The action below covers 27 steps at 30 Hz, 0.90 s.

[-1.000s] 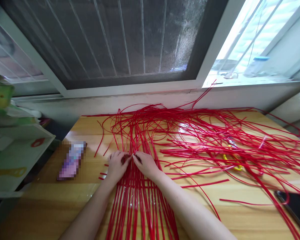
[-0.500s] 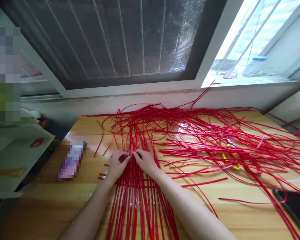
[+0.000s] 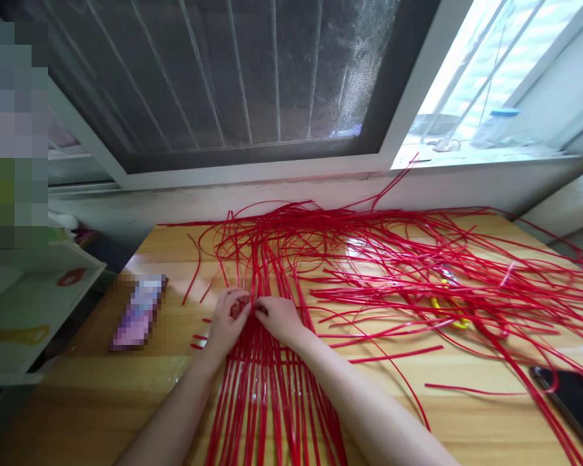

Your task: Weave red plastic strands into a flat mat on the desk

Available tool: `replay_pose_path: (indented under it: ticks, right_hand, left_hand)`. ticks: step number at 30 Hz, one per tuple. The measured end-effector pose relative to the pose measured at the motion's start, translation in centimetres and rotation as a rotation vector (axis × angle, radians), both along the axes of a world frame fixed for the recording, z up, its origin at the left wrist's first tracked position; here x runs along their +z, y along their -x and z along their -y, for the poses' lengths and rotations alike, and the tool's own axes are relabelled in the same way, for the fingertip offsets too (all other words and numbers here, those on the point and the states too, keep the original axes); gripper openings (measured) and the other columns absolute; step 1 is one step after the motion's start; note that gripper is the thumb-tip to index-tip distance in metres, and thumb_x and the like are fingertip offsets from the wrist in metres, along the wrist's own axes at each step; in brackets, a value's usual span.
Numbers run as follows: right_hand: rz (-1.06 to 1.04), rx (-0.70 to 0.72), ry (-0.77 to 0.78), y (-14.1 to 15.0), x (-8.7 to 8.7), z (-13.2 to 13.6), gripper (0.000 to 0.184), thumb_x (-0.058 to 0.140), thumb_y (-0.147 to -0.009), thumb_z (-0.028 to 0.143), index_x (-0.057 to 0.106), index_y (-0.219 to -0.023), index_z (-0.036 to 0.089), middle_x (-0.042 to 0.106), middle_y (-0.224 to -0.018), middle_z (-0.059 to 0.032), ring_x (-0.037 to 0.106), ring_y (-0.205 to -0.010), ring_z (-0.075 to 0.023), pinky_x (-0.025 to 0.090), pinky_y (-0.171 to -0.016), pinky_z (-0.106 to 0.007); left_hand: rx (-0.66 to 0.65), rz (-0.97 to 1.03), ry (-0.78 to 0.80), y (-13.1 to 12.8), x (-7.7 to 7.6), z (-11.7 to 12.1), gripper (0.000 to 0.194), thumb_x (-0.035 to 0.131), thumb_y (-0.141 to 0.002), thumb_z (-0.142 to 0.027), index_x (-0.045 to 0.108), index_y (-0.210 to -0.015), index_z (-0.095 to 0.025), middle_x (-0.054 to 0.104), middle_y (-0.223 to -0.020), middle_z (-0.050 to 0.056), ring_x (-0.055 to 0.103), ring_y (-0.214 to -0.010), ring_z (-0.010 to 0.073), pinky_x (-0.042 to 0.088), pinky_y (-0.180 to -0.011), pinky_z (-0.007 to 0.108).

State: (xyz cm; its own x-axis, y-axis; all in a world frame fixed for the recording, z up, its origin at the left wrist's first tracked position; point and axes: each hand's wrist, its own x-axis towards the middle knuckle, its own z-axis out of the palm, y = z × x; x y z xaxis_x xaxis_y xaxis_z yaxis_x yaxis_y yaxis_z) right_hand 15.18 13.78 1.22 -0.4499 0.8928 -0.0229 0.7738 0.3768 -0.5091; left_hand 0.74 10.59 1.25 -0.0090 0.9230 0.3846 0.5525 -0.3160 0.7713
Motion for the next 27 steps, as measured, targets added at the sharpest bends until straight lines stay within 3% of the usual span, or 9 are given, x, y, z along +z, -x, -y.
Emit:
replay_pose_path:
  ticks: [3, 7, 11, 15, 18, 20, 24, 27]
  right_hand:
    - [-0.104, 0.009, -0.016, -0.2, -0.2, 0.2, 0.009, 0.052, -0.077, 0.023, 0.060, -0.077, 0.019, 0.062, -0.071, -0.0008, 0.055, -0.066, -0.0133, 0.032, -0.057, -0.022]
    - [-0.302, -0.019, -0.084, -0.5, 0.3, 0.9, 0.025, 0.048, -0.075, 0.017, 0.051, -0.100, 0.018, 0.058, -0.070, 0.0013, 0.052, -0.060, -0.0113, 0.036, -0.057, -0.022]
    - [-0.311, 0.086, -0.240, -0.1, 1.0, 1.7, 0.032, 0.050, -0.076, 0.021, 0.048, -0.108, 0.018, 0.058, -0.089, -0.0055, 0.053, -0.079, -0.0158, 0.040, -0.070, -0.027]
    - [-0.261, 0.142, -0.248, 0.5, 0.4, 1.5, 0.016, 0.046, -0.083, 0.026, 0.058, -0.091, 0.018, 0.058, -0.084, -0.0055, 0.051, -0.079, -0.0158, 0.039, -0.068, -0.026]
    - [-0.310, 0.088, -0.183, 0.5, -0.4, 0.9, 0.027, 0.038, -0.088, 0.029, 0.057, -0.072, 0.017, 0.055, -0.072, -0.0025, 0.050, -0.067, -0.0121, 0.038, -0.061, -0.023]
    - [-0.355, 0.047, -0.144, 0.5, -0.6, 0.6, 0.032, 0.037, -0.089, 0.030, 0.053, -0.065, 0.017, 0.051, -0.065, -0.0006, 0.048, -0.061, -0.0107, 0.036, -0.057, -0.022]
    - [-0.419, -0.004, -0.094, 0.2, -0.5, 0.3, 0.032, 0.040, -0.087, 0.028, 0.048, -0.059, 0.017, 0.047, -0.061, 0.0012, 0.046, -0.058, -0.0099, 0.035, -0.055, -0.021]
    - [-0.437, -0.015, -0.073, 0.1, -0.3, 0.3, 0.029, 0.042, -0.086, 0.027, 0.050, -0.059, 0.017, 0.050, -0.062, 0.0005, 0.048, -0.060, -0.0102, 0.035, -0.056, -0.022]
  left_hand:
    - [0.102, 0.076, 0.045, 0.4, -0.8, -0.2, 0.021, 0.043, -0.083, -0.025, 0.051, -0.102, -0.020, 0.054, -0.092, 0.005, 0.053, -0.083, 0.0141, 0.044, -0.076, 0.029]
    - [0.173, 0.111, 0.027, 0.6, -1.1, -0.3, 0.023, 0.039, -0.085, -0.024, 0.046, -0.106, -0.019, 0.053, -0.094, 0.006, 0.053, -0.085, 0.0143, 0.043, -0.078, 0.030]
    - [0.201, 0.178, -0.062, 0.1, -0.3, 0.3, 0.023, 0.040, -0.084, -0.027, 0.046, -0.104, -0.018, 0.051, -0.093, 0.007, 0.051, -0.085, 0.0146, 0.042, -0.078, 0.030]
    - [0.195, 0.435, -0.142, -0.4, 0.4, 1.0, 0.025, 0.040, -0.084, -0.034, 0.042, -0.105, -0.019, 0.049, -0.092, 0.006, 0.052, -0.076, 0.0123, 0.044, -0.072, 0.027]
    - [0.176, 0.539, -0.118, -0.1, 0.3, 1.0, 0.025, 0.028, -0.087, -0.036, 0.040, -0.103, -0.021, 0.050, -0.087, 0.003, 0.051, -0.065, 0.0105, 0.044, -0.064, 0.026]
    - [0.166, 0.386, -0.033, 0.3, 0.0, 0.6, 0.022, 0.030, -0.086, -0.032, 0.046, -0.095, -0.020, 0.052, -0.082, 0.003, 0.052, -0.069, 0.0123, 0.044, -0.066, 0.027]
    - [0.088, -0.149, 0.120, 0.7, -0.5, -0.2, 0.011, 0.049, -0.073, -0.019, 0.056, -0.082, -0.018, 0.055, -0.082, 0.004, 0.052, -0.079, 0.0165, 0.042, -0.074, 0.031]
    - [0.130, -0.314, 0.171, 0.5, -0.6, -0.5, 0.016, 0.054, -0.069, -0.018, 0.057, -0.085, -0.018, 0.055, -0.087, 0.005, 0.051, -0.083, 0.0179, 0.040, -0.077, 0.033]
